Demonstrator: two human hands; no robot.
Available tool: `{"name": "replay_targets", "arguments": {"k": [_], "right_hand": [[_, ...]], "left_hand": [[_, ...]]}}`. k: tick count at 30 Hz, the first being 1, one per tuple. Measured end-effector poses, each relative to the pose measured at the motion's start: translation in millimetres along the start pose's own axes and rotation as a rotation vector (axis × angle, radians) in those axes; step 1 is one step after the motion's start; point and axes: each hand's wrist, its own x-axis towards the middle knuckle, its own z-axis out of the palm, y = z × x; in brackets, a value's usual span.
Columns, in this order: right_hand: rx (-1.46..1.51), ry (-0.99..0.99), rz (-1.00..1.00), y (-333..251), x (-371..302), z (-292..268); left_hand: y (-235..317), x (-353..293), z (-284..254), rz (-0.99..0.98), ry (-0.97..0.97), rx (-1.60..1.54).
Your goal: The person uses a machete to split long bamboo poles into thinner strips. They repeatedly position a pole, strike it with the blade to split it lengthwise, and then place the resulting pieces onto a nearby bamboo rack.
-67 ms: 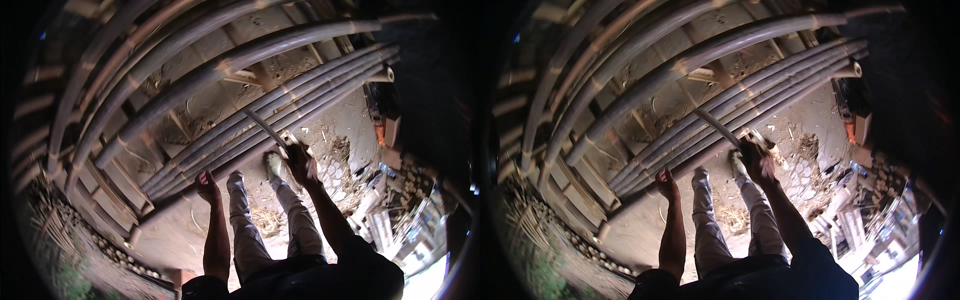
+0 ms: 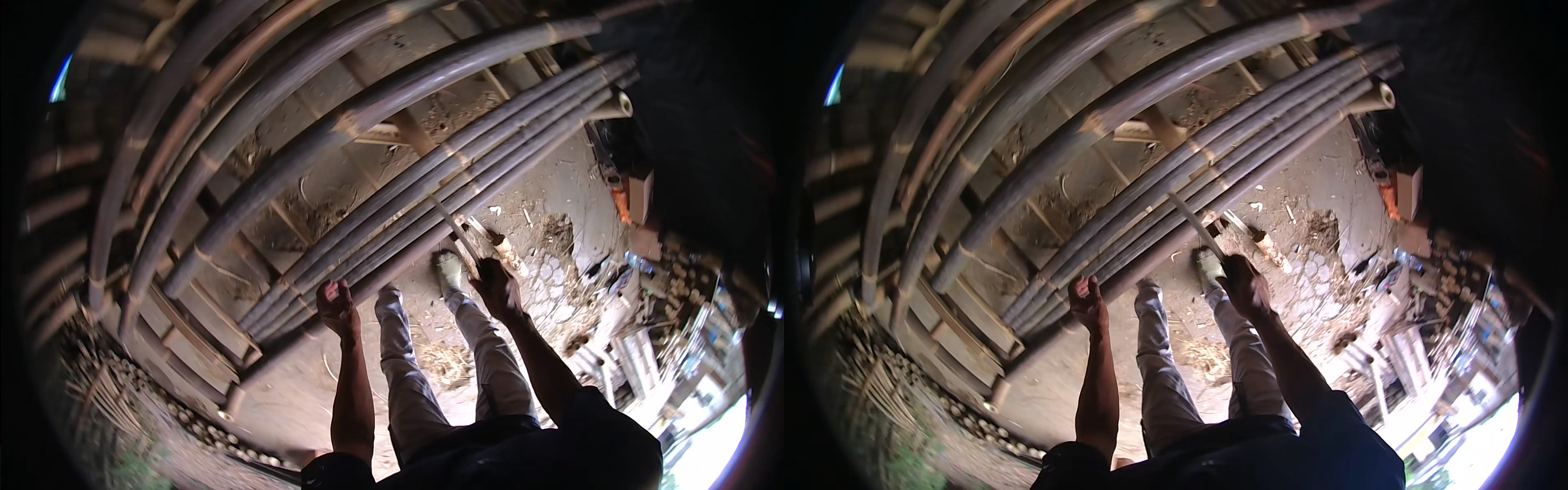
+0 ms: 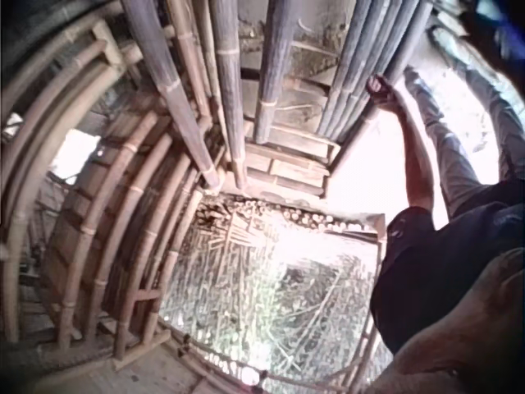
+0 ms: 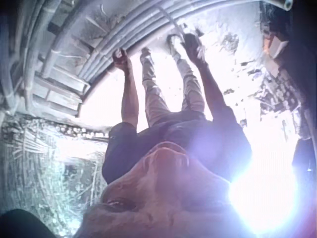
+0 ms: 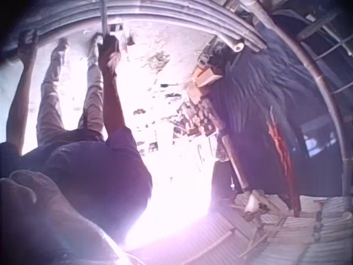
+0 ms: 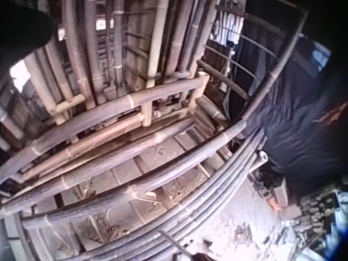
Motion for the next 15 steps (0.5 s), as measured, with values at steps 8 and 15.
{"name": "replay_targets", "arguments": {"k": [8,15], "right_hand": [[0.893,0.386,1.046,66.3,-111.8,55.8],[1.260,0.421,0.861,44.2,-79.1,42.5]], "left_hand": [[106.5,102.9,75.9,0.673,-0.484,0.600],[122.6,134.0,116.2,0.347,-0.838,0.437]]}}
